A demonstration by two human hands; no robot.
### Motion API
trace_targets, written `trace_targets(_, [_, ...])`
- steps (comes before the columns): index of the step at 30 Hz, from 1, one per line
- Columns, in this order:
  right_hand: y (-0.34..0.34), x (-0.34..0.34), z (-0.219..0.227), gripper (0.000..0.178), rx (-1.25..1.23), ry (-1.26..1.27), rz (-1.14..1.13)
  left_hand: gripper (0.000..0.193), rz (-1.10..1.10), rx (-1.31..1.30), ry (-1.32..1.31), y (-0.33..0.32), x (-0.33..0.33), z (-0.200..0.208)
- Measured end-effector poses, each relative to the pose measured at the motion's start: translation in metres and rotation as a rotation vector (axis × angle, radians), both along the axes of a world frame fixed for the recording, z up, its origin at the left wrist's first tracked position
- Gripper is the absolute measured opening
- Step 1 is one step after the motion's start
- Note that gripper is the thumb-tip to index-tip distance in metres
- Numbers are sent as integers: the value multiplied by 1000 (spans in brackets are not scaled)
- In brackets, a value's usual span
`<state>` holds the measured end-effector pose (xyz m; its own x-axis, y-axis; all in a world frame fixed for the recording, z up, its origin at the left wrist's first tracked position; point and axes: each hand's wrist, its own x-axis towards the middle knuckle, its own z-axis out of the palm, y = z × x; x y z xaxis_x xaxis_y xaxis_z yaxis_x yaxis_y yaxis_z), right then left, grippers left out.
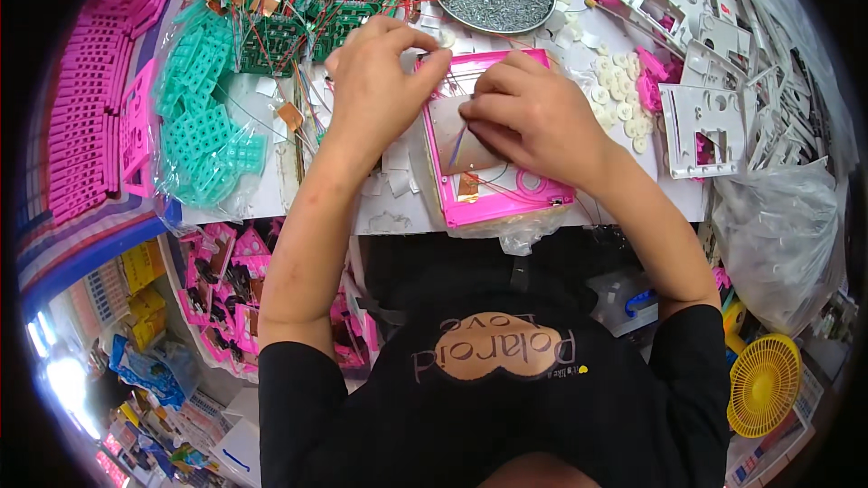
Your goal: Assembling internal components and screwing together the casing of a pink toy device using an electric screwdriver.
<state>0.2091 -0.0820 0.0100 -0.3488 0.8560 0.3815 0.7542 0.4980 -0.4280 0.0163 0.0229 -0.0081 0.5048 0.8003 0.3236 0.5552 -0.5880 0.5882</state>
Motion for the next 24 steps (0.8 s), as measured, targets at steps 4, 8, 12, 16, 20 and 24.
trace_targets(4, [4,19,10,20,-93,47,105,15,-125,132,-109,-1,9,0])
trace_targets(8, [18,11,22,27,147,231,-125,7,-171,276,-120,-9,18,6])
trace_targets(12, [20,17,16,16,194,-20,-140,8,-190,273,-4,-16,19,11])
trace_targets(16, [16,22,4,11,194,-208,-224,8,-194,113,5,-11,10,15])
trace_targets(20, [13,12,9,11,135,-308,-211,10,-123,148,42,-16,9,14])
trace_targets(24, [10,7,22,9,212,-274,-141,7,-32,82,13,-20,8,9])
